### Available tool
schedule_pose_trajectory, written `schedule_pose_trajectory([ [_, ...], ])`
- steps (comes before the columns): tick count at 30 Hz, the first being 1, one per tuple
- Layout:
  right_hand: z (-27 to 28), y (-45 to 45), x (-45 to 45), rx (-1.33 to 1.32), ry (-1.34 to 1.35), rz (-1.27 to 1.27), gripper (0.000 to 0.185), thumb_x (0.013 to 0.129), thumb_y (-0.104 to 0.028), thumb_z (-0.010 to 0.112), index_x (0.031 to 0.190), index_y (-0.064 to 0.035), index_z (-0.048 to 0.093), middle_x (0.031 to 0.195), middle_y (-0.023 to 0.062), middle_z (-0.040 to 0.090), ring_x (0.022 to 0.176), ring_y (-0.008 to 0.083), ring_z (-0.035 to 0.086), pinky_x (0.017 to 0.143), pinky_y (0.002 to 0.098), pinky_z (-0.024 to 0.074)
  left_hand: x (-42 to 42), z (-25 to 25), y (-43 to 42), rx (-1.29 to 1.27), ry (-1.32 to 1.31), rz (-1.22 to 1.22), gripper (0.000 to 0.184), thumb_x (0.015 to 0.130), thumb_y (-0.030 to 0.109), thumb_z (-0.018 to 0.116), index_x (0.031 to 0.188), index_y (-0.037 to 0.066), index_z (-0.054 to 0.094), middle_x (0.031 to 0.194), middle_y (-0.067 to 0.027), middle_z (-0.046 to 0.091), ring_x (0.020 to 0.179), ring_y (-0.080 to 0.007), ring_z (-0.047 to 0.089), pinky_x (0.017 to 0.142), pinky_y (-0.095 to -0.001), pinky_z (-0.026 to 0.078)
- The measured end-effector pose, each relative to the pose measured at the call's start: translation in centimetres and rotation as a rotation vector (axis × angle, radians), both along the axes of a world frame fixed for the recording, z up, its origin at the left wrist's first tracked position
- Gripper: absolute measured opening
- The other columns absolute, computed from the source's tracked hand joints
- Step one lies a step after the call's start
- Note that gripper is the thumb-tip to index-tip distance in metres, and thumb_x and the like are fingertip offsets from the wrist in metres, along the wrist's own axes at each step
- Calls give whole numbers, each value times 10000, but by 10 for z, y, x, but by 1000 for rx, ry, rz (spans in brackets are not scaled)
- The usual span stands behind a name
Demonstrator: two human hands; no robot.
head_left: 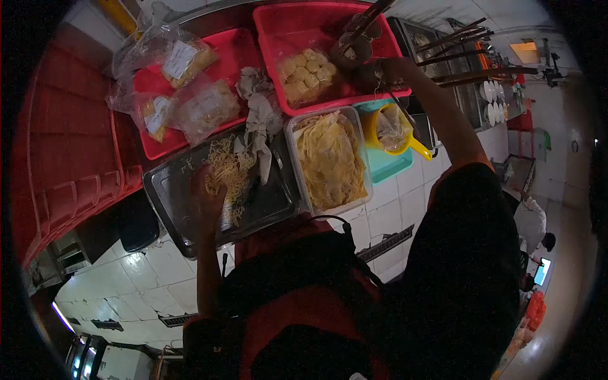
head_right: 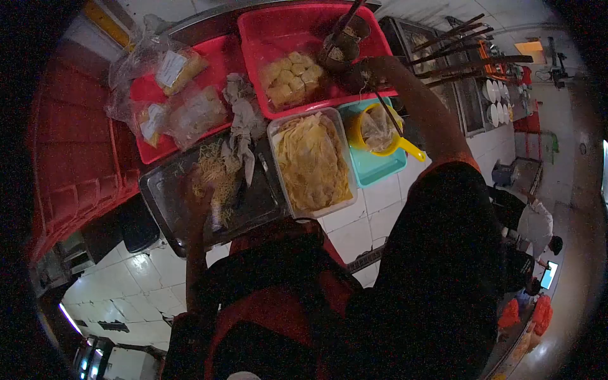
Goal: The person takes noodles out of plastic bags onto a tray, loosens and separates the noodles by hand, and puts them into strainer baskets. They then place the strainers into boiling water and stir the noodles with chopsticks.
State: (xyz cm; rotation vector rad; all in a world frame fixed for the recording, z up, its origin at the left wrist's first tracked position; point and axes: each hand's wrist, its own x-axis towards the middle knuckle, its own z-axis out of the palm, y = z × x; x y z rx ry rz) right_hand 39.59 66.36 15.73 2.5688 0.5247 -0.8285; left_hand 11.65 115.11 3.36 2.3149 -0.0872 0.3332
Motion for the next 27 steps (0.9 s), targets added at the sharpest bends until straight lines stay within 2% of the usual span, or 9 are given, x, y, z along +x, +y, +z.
schedule_pose_trajectory([
  [1, -8, -3, -8, 184, -105, -40, 284, 659, -227, 731, 869, -55, 645, 817, 121, 671, 708, 277, 662, 543, 404, 513, 1, 6, -2, -1, 1, 3, 436, 695, 55, 665, 1108, 37, 530, 1161, -129, 538, 1085, -301, 501, 914, -380, 408],
  [3, -38, -15, 12, -72, -32, -65, 331, 771, -252, 620, 1082, -139, 613, 963, 117, 648, 884, 298, 634, 753, 413, 513, 0, 17, -7, 22, 57, 28, 449, 706, 80, 677, 1124, 34, 518, 1176, -137, 526, 1103, -304, 487, 927, -398, 400],
  [6, -31, -20, 24, 147, 112, 34, 276, 794, -248, 611, 1017, -85, 626, 884, 116, 658, 778, 270, 656, 686, 418, 530, -1, 17, -3, 41, 76, 8, 442, 717, 92, 683, 1122, 32, 518, 1191, -149, 512, 1113, -314, 479, 937, -412, 396],
  [9, -50, -44, 64, -236, 212, 601, 322, 643, -331, 734, 824, -76, 659, 623, 116, 630, 521, 226, 614, 500, 366, 505, -9, 2, -1, 74, 40, 50, 426, 721, 77, 677, 1115, 23, 522, 1201, -158, 499, 1118, -322, 476, 949, -415, 390],
  [11, -30, -17, 51, 182, 89, -649, 184, 717, -295, 672, 735, -113, 662, 573, 74, 614, 488, 204, 600, 480, 349, 496, -8, 10, -3, 35, 70, 34, 420, 722, 69, 675, 1111, 21, 524, 1199, -160, 499, 1122, -325, 474, 955, -412, 388],
  [12, -77, -45, 57, 399, 0, -689, 303, 870, -277, 526, 760, -5, 604, 610, 76, 578, 500, 186, 568, 452, 373, 484, -7, 13, -5, -2, 104, 25, 415, 722, 60, 672, 1108, 20, 526, 1197, -161, 499, 1125, -328, 472, 960, -410, 387],
  [18, -103, -97, 85, 526, 420, -177, 93, 777, -199, 573, 772, -157, 655, 626, 7, 612, 496, 193, 563, 471, 373, 467, -3, 16, -3, 52, 117, 49, 409, 725, 44, 662, 1111, 36, 528, 1193, -159, 498, 1132, -327, 470, 965, -411, 386],
  [23, -74, -69, 58, 353, 94, -467, 91, 745, -178, 607, 784, -114, 659, 660, 35, 632, 549, 178, 602, 470, 332, 492, -5, 9, -6, -23, 104, 51, 409, 732, 37, 653, 1120, 40, 522, 1195, -156, 497, 1149, -322, 460, 979, -412, 376],
  [27, -52, -46, 47, 430, 168, -302, 112, 720, -161, 635, 793, -80, 662, 687, 58, 647, 592, 165, 633, 469, 298, 511, -5, 14, -6, 3, 120, 40, 399, 745, 53, 655, 1121, 37, 521, 1206, -150, 491, 1160, -320, 453, 984, -410, 373],
])
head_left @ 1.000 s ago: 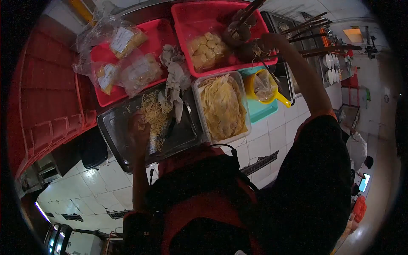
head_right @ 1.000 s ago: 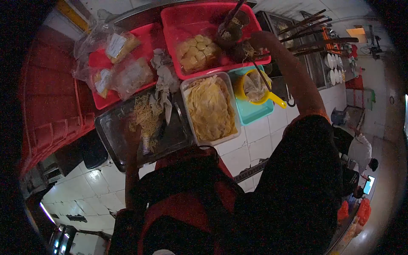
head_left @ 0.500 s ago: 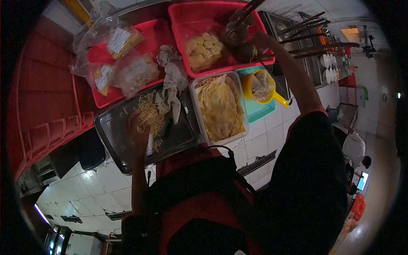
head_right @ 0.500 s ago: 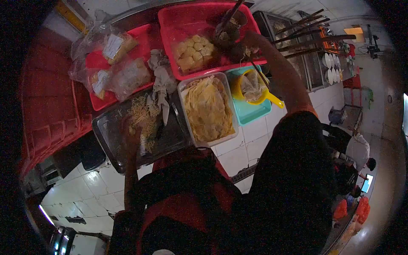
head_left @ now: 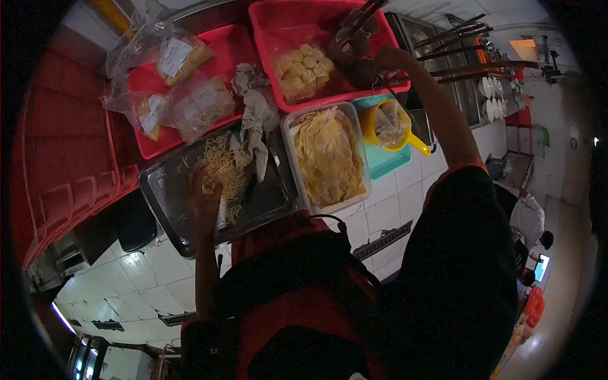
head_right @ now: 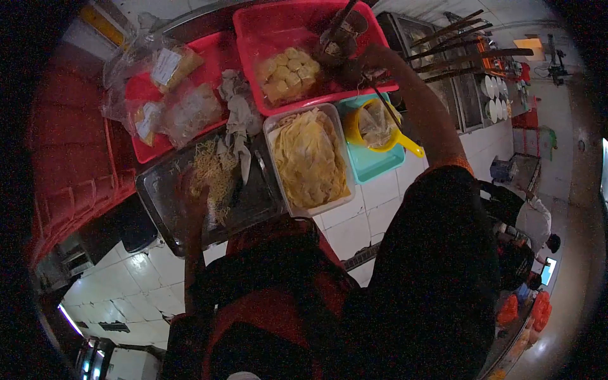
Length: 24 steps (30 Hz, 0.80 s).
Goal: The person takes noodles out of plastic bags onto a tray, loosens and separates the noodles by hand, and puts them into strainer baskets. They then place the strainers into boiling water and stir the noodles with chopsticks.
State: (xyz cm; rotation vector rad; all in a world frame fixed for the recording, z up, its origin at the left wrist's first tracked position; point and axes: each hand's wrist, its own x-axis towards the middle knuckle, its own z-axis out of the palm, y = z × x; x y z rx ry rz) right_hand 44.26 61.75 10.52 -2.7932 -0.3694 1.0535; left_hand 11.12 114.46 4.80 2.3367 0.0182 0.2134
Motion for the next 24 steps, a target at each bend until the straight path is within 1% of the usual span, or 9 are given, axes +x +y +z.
schedule_pose_trajectory([
  [4, 47, 39, -15, -458, 78, -186, 221, 659, -163, 681, 842, -42, 658, 684, 98, 643, 616, 188, 642, 521, 331, 541, 5, 19, -6, 86, -16, -32, 384, 753, 70, 654, 1113, 34, 526, 1219, -143, 483, 1168, -319, 448, 993, -401, 367],
  [6, 32, 25, -10, -428, 13, 606, 276, 615, -186, 721, 826, -28, 643, 674, 104, 636, 582, 193, 632, 493, 348, 525, 6, 23, -8, 96, -27, -76, 372, 756, 74, 647, 1108, 37, 532, 1186, -142, 493, 1140, -310, 461, 961, -391, 386],
  [7, 45, 40, -22, -430, 12, 604, 276, 615, -186, 721, 826, -28, 643, 674, 104, 636, 582, 193, 632, 493, 348, 525, 6, 22, -8, 94, -28, -77, 372, 756, 74, 647, 1108, 37, 532, 1186, -142, 493, 1140, -310, 461, 961, -391, 386],
  [9, 82, 93, -58, -268, 196, -25, 225, 678, -291, 701, 702, -72, 654, 658, 61, 604, 619, 184, 571, 569, 362, 465, 6, 17, -5, 28, -3, -95, 335, 759, 56, 632, 1080, 28, 542, 1112, -147, 516, 1065, -305, 500, 905, -376, 411],
  [12, 48, 77, -57, -157, 24, -161, 292, 683, -378, 681, 735, -91, 665, 712, 64, 629, 647, 213, 584, 596, 369, 463, 3, 11, -5, -47, 37, -13, 313, 749, 55, 634, 1049, 20, 550, 1053, -148, 530, 993, -303, 528, 859, -369, 424],
  [15, -40, -32, 12, -356, -382, 1185, 134, 593, -186, 720, 605, -102, 616, 546, 60, 599, 522, 200, 591, 445, 340, 456, 5, -13, 12, -119, 121, -8, 302, 744, 62, 632, 1033, 19, 556, 1051, -158, 541, 983, -301, 538, 870, -362, 423],
  [16, -33, -28, 12, -356, -380, 1183, 134, 593, -186, 720, 605, -102, 616, 546, 60, 599, 522, 200, 591, 445, 340, 456, 1, -23, 15, -120, 123, -10, 302, 744, 62, 632, 1033, 19, 556, 1051, -158, 541, 983, -301, 538, 870, -362, 423],
  [19, 9, -5, 3, -435, -223, -4, 318, 751, -399, 664, 851, -99, 687, 813, 66, 651, 917, 222, 586, 762, 386, 478, -5, -25, 11, -125, 75, 137, 315, 723, 72, 651, 1024, 29, 568, 1044, -162, 556, 976, -305, 543, 866, -362, 430],
  [24, 28, 35, -12, -580, -293, 688, 446, 725, -271, 701, 1119, -96, 586, 931, 84, 646, 965, 249, 588, 784, 406, 480, 2, -5, 1, 276, -7, -59, 441, 676, 61, 678, 1093, 37, 536, 1079, -146, 572, 1008, -295, 544, 882, -376, 432],
])
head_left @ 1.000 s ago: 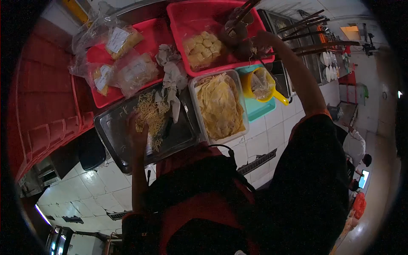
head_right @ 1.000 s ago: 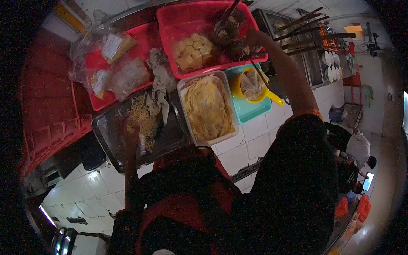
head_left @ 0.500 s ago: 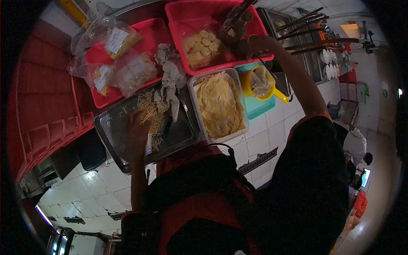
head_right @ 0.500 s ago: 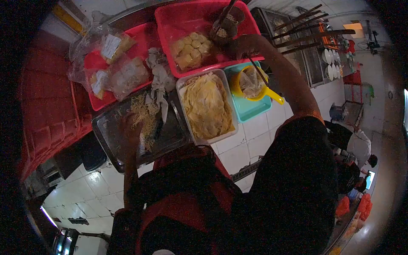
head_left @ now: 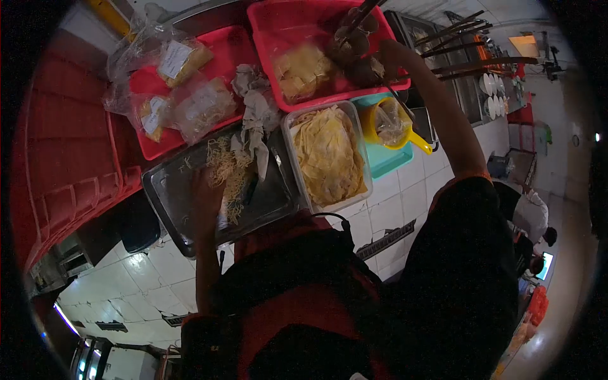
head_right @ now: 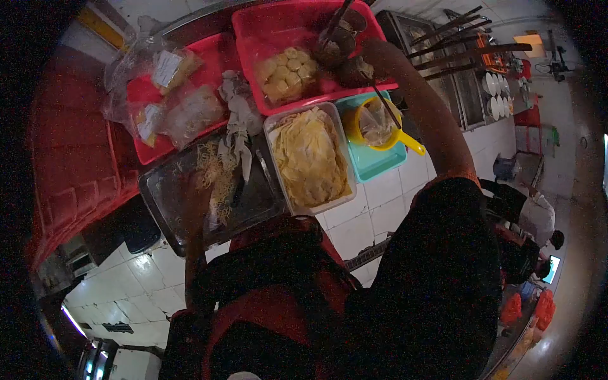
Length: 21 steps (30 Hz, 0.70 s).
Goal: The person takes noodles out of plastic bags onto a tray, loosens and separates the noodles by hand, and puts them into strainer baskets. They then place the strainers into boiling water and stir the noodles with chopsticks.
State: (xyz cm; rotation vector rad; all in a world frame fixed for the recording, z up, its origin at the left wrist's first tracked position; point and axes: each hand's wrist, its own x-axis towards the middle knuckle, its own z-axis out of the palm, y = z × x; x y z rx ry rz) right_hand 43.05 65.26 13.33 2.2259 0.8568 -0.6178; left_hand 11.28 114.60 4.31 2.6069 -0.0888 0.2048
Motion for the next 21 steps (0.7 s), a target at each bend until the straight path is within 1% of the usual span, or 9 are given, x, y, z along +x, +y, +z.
schedule_pose_trajectory([
  [2, 11, 8, 3, -349, 91, 57, 526, 737, -214, 690, 1222, -102, 520, 1021, 99, 635, 1017, 268, 576, 816, 413, 475, -6, -17, 18, -213, 64, 97, 467, 682, 69, 672, 1122, 32, 518, 1107, -161, 561, 1059, -300, 516, 918, -391, 408],
  [5, -25, -47, 35, 591, -156, -279, 345, 646, -349, 733, 867, -93, 662, 956, 111, 626, 871, 284, 589, 722, 371, 483, -10, -1, 24, -546, 64, 174, 468, 686, 77, 666, 1123, 22, 508, 1131, -183, 548, 1115, -314, 484, 960, -401, 381],
  [7, -28, -51, 48, 520, -424, 197, 345, 653, -357, 733, 863, -92, 662, 947, 104, 630, 874, 273, 595, 729, 370, 483, -11, 10, 16, -650, -17, 164, 444, 682, 77, 667, 1095, 16, 514, 1127, -189, 548, 1120, -323, 480, 966, -397, 378],
  [9, -32, -46, 61, 437, -689, 682, 346, 661, -365, 733, 859, -91, 662, 939, 96, 633, 877, 262, 602, 736, 369, 483, -11, 12, 7, 34, -46, 252, 397, 683, 61, 659, 1053, 16, 521, 1094, -176, 566, 1054, -316, 529, 926, -367, 417],
  [11, -50, -26, 73, 444, -823, 936, 346, 664, -369, 733, 856, -90, 662, 935, 92, 635, 878, 256, 605, 739, 369, 483, -21, -40, 23, 77, -46, 235, 389, 689, 50, 646, 1056, 18, 521, 1089, -166, 564, 1045, -300, 533, 915, -351, 421],
  [13, -69, -26, 75, 1553, -39, -327, 287, 734, -323, 682, 860, -67, 647, 901, 70, 643, 875, 239, 617, 717, 370, 491, -31, -46, 42, 131, -26, 223, 381, 694, 38, 634, 1058, 20, 522, 1084, -155, 562, 1036, -284, 537, 905, -335, 425],
  [15, -85, -81, 124, 829, -172, -122, 240, 785, -255, 624, 921, -58, 628, 917, 110, 638, 916, 259, 599, 725, 375, 499, -26, -13, 31, -515, 196, 318, 403, 710, 41, 617, 1100, 16, 519, 1101, -166, 543, 1092, -264, 500, 920, -343, 409],
  [17, -18, -32, 95, 451, -250, -433, 241, 785, -209, 585, 972, -59, 606, 934, 163, 627, 910, 316, 588, 732, 408, 497, -36, 3, 33, -545, 106, 344, 416, 701, 38, 624, 1102, 17, 515, 1117, -167, 530, 1099, -263, 491, 921, -347, 405],
  [21, -19, -80, 115, 223, -426, 82, 281, 759, -221, 572, 972, -39, 603, 959, 219, 605, 882, 410, 570, 771, 487, 467, -29, 13, 21, -300, -81, 256, 464, 690, 26, 637, 1129, 17, 489, 1176, -166, 493, 1090, -279, 488, 928, -363, 397],
])
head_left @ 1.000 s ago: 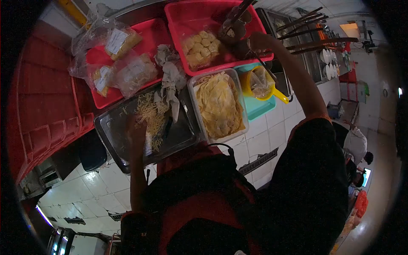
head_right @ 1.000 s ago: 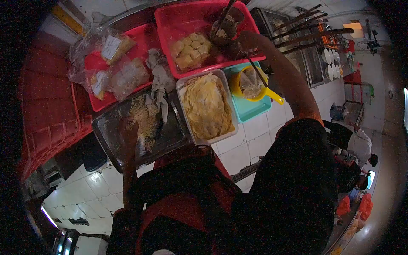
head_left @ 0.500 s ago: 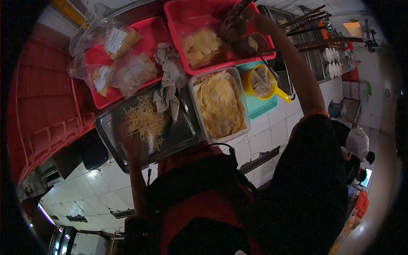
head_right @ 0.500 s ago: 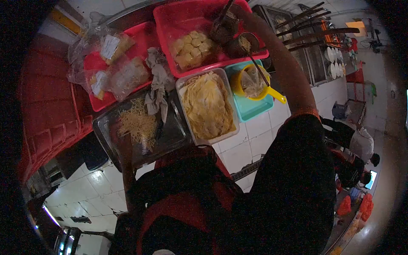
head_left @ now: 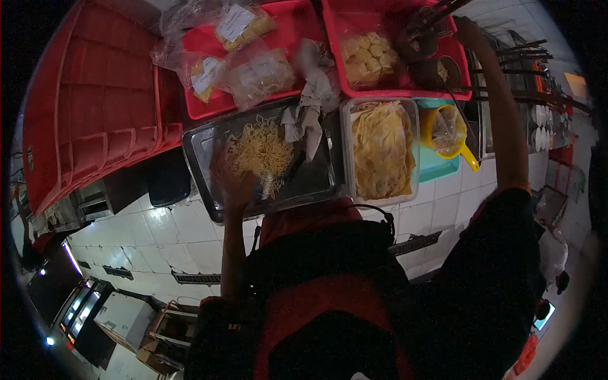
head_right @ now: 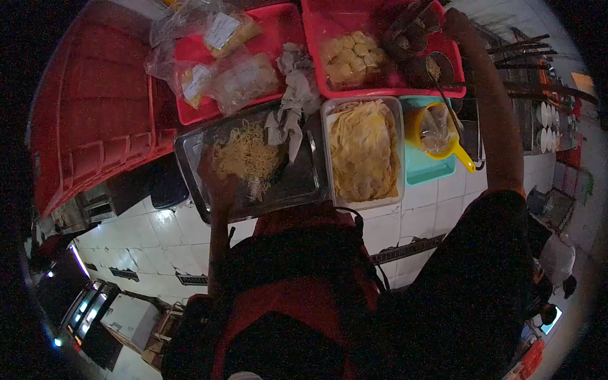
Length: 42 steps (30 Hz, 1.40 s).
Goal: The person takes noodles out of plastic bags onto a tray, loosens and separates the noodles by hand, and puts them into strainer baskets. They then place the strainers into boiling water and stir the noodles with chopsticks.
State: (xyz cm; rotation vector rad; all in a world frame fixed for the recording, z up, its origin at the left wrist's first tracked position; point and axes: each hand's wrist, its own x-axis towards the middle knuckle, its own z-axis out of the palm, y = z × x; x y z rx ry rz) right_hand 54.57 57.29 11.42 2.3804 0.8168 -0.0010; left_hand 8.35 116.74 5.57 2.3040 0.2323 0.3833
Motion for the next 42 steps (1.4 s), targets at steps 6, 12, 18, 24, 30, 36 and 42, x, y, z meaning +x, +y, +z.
schedule_pose_trajectory([
  [6, 111, 127, -155, 529, -85, -95, 251, 821, -188, 556, 992, -10, 594, 879, 208, 627, 855, 393, 595, 761, 437, 481, -11, -41, 18, -218, 320, -11, 634, 661, 180, 696, 1222, 31, 438, 1288, -209, 408, 1208, -366, 370, 1029, -464, 273],
  [12, 84, 317, -268, 905, 620, 93, 174, 829, -158, 565, 955, -55, 629, 992, 105, 619, 875, 270, 606, 822, 339, 462, 9, 18, 6, 107, 83, -87, 672, 665, 239, 698, 1258, 58, 438, 1317, -209, 374, 1240, -374, 326, 1031, -496, 250],
  [18, -41, 393, -282, 281, 731, 50, 193, 739, -177, 595, 885, -66, 657, 883, 153, 628, 785, 317, 637, 674, 453, 507, 22, -29, 5, 321, 209, -247, 463, 691, 199, 671, 1114, 75, 530, 1174, -192, 481, 1129, -358, 429, 956, -482, 333],
  [24, -38, 365, -268, 475, 445, 175, 216, 693, -210, 676, 822, -44, 626, 822, 130, 613, 782, 283, 622, 670, 413, 504, -6, -19, 27, -336, -11, -145, 180, 709, 52, 597, 883, 38, 557, 977, -148, 557, 891, -288, 540, 793, -393, 434],
  [30, 117, 410, -322, 952, 1027, -142, 193, 784, -164, 631, 898, -15, 586, 743, 124, 591, 682, 256, 592, 646, 354, 495, -44, -21, 68, -270, -39, -18, 235, 670, -46, 545, 893, 26, 543, 996, -148, 549, 867, -283, 544, 782, -350, 442],
  [36, 49, 428, -375, 999, 895, -437, 257, 822, -181, 583, 989, 14, 567, 802, 153, 615, 706, 296, 604, 620, 369, 502, -37, -12, 83, -144, -42, -53, 352, 699, 51, 603, 1043, 47, 529, 1082, -150, 522, 1018, -299, 496, 918, -397, 373],
  [42, -86, 395, -391, 798, 130, -456, 275, 756, -165, 590, 985, -14, 574, 937, 241, 592, 923, 391, 565, 777, 473, 459, 1, 14, 37, -47, -82, -427, 397, 737, 177, 657, 1093, 55, 531, 1119, -135, 518, 1085, -319, 476, 934, -418, 371],
])
